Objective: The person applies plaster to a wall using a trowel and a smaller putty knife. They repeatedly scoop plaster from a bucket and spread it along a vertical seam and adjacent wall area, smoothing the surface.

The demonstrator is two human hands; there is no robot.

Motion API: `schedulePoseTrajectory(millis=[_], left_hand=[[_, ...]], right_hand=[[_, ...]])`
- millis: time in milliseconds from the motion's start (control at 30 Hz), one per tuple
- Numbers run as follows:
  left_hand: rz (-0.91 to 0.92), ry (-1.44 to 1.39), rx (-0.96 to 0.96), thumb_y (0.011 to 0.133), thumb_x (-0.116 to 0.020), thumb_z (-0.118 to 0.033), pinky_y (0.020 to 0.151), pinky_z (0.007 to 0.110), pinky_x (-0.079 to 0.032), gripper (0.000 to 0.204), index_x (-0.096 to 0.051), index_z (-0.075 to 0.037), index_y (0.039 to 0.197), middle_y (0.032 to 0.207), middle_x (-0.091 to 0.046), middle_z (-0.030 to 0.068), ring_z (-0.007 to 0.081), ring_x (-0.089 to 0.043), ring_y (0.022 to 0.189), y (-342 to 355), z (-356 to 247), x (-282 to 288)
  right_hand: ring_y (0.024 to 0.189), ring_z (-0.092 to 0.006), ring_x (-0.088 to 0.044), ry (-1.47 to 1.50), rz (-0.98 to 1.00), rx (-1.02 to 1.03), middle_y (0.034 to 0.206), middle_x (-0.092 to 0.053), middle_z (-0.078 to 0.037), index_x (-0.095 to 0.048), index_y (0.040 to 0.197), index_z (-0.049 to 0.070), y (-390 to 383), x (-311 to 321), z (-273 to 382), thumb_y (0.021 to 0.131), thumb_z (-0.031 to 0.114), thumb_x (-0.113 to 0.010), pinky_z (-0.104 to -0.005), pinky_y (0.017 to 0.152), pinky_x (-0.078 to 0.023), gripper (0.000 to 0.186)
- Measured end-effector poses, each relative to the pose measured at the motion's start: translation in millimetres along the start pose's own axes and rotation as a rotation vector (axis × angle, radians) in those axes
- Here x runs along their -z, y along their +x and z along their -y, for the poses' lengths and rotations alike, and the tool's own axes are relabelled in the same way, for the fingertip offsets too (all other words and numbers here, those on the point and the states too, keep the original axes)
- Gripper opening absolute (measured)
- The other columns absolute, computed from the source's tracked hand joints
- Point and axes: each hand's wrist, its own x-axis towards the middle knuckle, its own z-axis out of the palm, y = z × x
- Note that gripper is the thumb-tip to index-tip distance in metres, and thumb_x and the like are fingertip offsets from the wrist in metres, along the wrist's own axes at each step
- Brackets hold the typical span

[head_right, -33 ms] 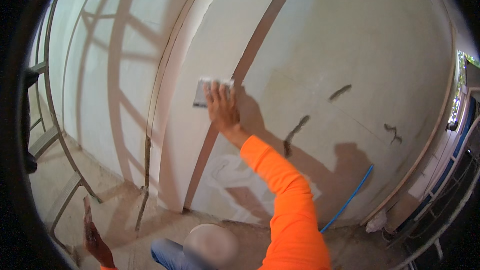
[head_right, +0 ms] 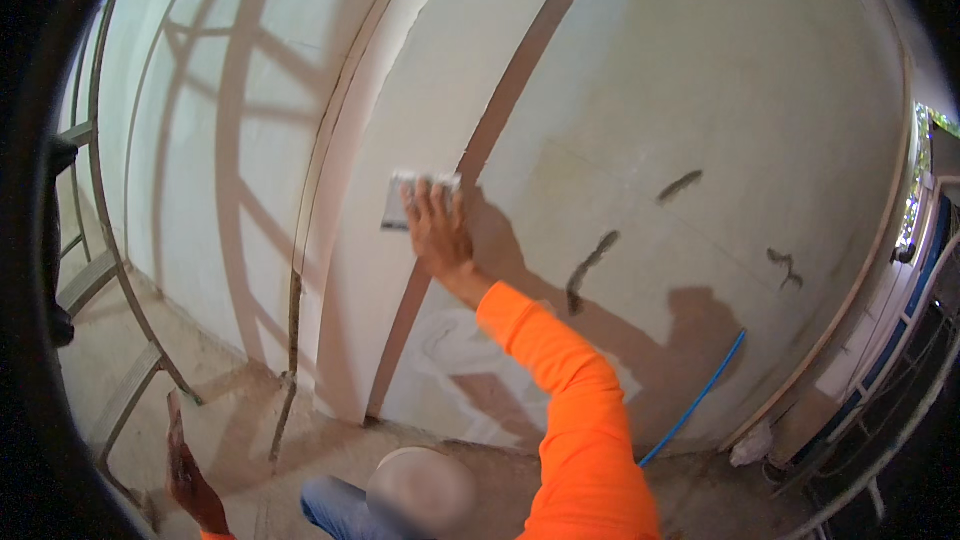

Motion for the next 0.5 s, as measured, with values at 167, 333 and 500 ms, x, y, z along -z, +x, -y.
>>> schedulePoseTrajectory(millis=[167, 333, 500], left_hand=[[-0.058, 0.044, 0.020, 0.109, -0.056, -0.006, 0.109, 0.037, -0.048, 0.035, -0.062, 0.011, 0.139, 0.138, -0.069, 0.0227, 0.0286, -0.067, 0.125, 1, 10, 0], [-0.062, 0.051, 0.055, 0.109, -0.057, -0.006, 0.106, 0.037, -0.049, 0.035, -0.062, 0.012, 0.139, 0.138, -0.069, 0.0239, 0.0290, -0.068, 0.122, 5, -3, -2], [-0.129, 0.167, 0.002, 0.105, -0.069, -0.015, 0.064, 0.036, -0.053, 0.027, -0.076, 0.004, 0.124, 0.116, -0.079, 0.0193, 0.0265, -0.074, 0.082, 3, -32, 0]], right_hand=[[0.131, -0.0332, -0.057, 0.095, 0.086, -0.074, 0.145, -0.062, -0.009, -0.056, 0.152, 0.016, 37, 31, -28, 0.097, 0.011, -0.056, -0.0603, 0.108, -0.043, 0.055], [0.127, -0.0306, -0.058, -0.088, -0.249, -0.378, 0.139, -0.062, -0.008, -0.056, 0.149, 0.017, 209, 36, -219, 0.105, 0.012, -0.051, -0.0516, 0.108, -0.044, 0.045], [0.135, -0.0297, -0.053, -0.112, -0.074, -0.438, 0.146, -0.058, -0.007, -0.051, 0.156, 0.020, 281, 61, -283, 0.105, 0.014, -0.053, -0.0519, 0.112, -0.041, 0.052]])
